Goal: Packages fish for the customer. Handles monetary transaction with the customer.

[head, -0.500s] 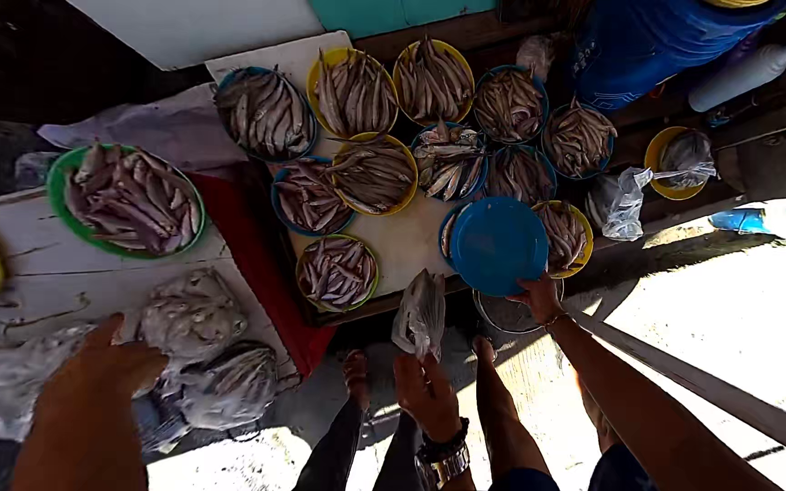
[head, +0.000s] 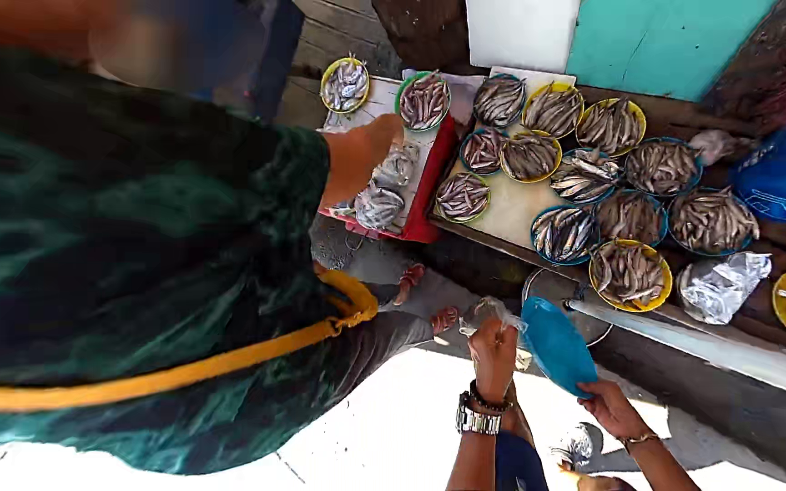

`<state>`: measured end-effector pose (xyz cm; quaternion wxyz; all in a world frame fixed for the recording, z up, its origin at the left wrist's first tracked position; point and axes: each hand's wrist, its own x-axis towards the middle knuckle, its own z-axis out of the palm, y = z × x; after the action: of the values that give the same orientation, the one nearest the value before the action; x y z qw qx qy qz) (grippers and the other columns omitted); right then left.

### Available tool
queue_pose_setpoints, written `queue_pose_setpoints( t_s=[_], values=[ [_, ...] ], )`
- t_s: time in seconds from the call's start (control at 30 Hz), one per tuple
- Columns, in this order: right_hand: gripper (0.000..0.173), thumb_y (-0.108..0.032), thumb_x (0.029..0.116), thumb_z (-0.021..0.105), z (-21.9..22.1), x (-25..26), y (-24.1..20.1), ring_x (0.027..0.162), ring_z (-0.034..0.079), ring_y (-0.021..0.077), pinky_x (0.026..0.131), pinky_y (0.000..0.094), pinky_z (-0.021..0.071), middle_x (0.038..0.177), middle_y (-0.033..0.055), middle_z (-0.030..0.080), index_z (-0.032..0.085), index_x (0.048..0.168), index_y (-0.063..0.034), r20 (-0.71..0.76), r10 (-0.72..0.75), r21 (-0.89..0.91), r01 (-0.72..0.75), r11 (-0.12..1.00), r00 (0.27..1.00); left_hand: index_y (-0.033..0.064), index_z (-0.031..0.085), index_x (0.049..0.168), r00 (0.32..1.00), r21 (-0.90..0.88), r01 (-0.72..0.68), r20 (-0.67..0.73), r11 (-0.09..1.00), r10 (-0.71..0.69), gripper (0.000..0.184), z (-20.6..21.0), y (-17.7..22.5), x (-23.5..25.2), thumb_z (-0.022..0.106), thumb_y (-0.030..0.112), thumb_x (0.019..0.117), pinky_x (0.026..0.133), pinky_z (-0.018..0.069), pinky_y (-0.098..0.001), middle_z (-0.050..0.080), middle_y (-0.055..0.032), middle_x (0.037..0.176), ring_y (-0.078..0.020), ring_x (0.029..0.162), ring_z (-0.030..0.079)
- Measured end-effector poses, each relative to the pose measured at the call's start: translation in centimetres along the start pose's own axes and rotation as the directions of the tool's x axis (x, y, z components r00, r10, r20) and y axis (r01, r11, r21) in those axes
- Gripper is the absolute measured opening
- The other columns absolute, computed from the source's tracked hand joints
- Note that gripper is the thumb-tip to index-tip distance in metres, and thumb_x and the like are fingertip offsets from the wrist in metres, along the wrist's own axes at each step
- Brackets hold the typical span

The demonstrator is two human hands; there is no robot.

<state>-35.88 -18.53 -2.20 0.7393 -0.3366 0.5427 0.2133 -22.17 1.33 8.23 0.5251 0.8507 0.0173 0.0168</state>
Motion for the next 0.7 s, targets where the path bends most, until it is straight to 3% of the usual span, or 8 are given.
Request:
queue_pose_setpoints(
  t_s=[0.1, 0.23, 0.3, 0.4, 0.47, 0.57, 0.63, 0.7],
  values=[
    [0.015, 0.003, 0.0986, 0.05, -9.2, -5.9, 2.7, 0.056, 0.062, 0.0116, 0.051, 0.0261, 0.0534, 0.078, 0.0071, 0.067, 0.055, 0.113, -0.0012, 0.004, -0.059, -0.145, 0.059, 0.988, 0.998, -0.002, 0.064, 0.073, 0.994, 0.06, 0.006, 0.111, 0.998, -0.013, 0.02, -0.3, 2.9, -3.1, 0.063, 0.009, 0.089, 0.057, 0.0459, -0.032, 0.055, -0.0041, 0.061, -0.0116, 0.057, 0.052],
    [0.024, -0.001, 0.0985, 0.053, -22.6, -13.2, 5.1, 0.068, 0.064, 0.0141, 0.06, 0.0328, 0.0559, 0.088, 0.01, 0.065, 0.053, 0.123, 0.0033, -0.148, -0.197, -0.283, 0.149, 0.947, 0.969, 0.0018, 0.06, 0.071, 0.957, 0.116, 0.063, 0.275, 0.991, -0.093, 0.023, 0.4, 6.9, -8.5, 0.064, 0.015, 0.09, 0.057, 0.0426, -0.033, 0.047, 0.0005, 0.059, -0.0107, 0.055, 0.047],
    [0.03, -0.002, 0.0982, 0.058, -29.2, -15.5, 6.3, 0.069, 0.063, 0.0177, 0.061, 0.0354, 0.0552, 0.092, 0.0148, 0.065, 0.053, 0.127, 0.0052, -0.287, -0.198, -0.206, 0.142, 0.968, 0.937, -0.0036, 0.065, 0.078, 0.922, 0.15, 0.014, 0.382, 0.989, -0.071, 0.023, 1.1, 8.6, -11.7, 0.064, 0.014, 0.0927, 0.059, 0.0473, -0.0355, 0.052, -0.0036, 0.061, -0.0133, 0.057, 0.052],
    [0.033, -0.001, 0.0975, 0.061, -35.9, -19.5, 7.5, 0.074, 0.063, 0.0223, 0.066, 0.0386, 0.0559, 0.101, 0.0192, 0.064, 0.054, 0.13, 0.0042, -0.527, -0.136, 0.093, 0.215, 0.972, 0.839, -0.0105, 0.067, 0.092, 0.831, 0.135, -0.094, 0.556, 0.986, 0.003, 0.024, 3.7, 9.5, -14.9, 0.06, 0.012, 0.0978, 0.068, 0.0532, -0.0344, 0.062, -0.01, 0.07, -0.0134, 0.066, 0.06],
    [0.038, 0.001, 0.0965, 0.06, -38.8, -22.3, 8.6, 0.078, 0.063, 0.0235, 0.07, 0.0394, 0.0562, 0.107, 0.0204, 0.063, 0.052, 0.133, 0.0035, -0.659, -0.052, 0.295, 0.322, 0.899, 0.75, -0.0115, 0.065, 0.097, 0.739, 0.167, -0.127, 0.673, 0.978, -0.019, 0.025, 5.5, 10.3, -16.9, 0.057, 0.012, 0.1006, 0.069, 0.0522, -0.0338, 0.061, -0.0118, 0.074, -0.0136, 0.068, 0.059],
    [0.041, 0.002, 0.0957, 0.058, -43.9, -23.1, 9.5, 0.079, 0.066, 0.0237, 0.068, 0.0384, 0.0591, 0.108, 0.0213, 0.063, 0.048, 0.135, 0.0054, -0.787, 0.009, 0.452, 0.567, 0.688, 0.617, -0.0137, 0.063, 0.105, 0.616, 0.209, -0.143, 0.784, 0.967, -0.078, 0.026, 9.5, 13.0, -19.1, 0.056, 0.011, 0.1029, 0.074, 0.0543, -0.0373, 0.063, -0.0167, 0.08, -0.0175, 0.074, 0.061],
    [0.038, 0.003, 0.0971, 0.055, -47.1, -22.9, 9.4, 0.075, 0.067, 0.0225, 0.066, 0.0367, 0.0598, 0.105, 0.0209, 0.063, 0.047, 0.133, 0.0077, -0.834, 0.061, 0.487, 0.68, 0.547, 0.548, -0.0111, 0.062, 0.096, 0.598, 0.164, -0.162, 0.801, 0.973, -0.036, 0.022, 12.8, 14.0, -20.6, 0.056, 0.01, 0.1006, 0.065, 0.0527, -0.0256, 0.061, -0.0069, 0.072, -0.0062, 0.065, 0.059],
    [0.035, 0.003, 0.098, 0.053, -51.0, -22.3, 8.3, 0.073, 0.068, 0.0209, 0.065, 0.0346, 0.0603, 0.102, 0.0196, 0.062, 0.047, 0.132, 0.0087, -0.857, 0.114, 0.496, 0.746, 0.444, 0.502, -0.0099, 0.058, 0.096, 0.582, 0.148, -0.122, 0.811, 0.981, -0.05, 0.019, 16.4, 15.7, -22.0, 0.054, 0.008, 0.1012, 0.062, 0.0508, -0.0194, 0.056, -0.0001, 0.068, -0.0001, 0.062, 0.057]
  ],
)
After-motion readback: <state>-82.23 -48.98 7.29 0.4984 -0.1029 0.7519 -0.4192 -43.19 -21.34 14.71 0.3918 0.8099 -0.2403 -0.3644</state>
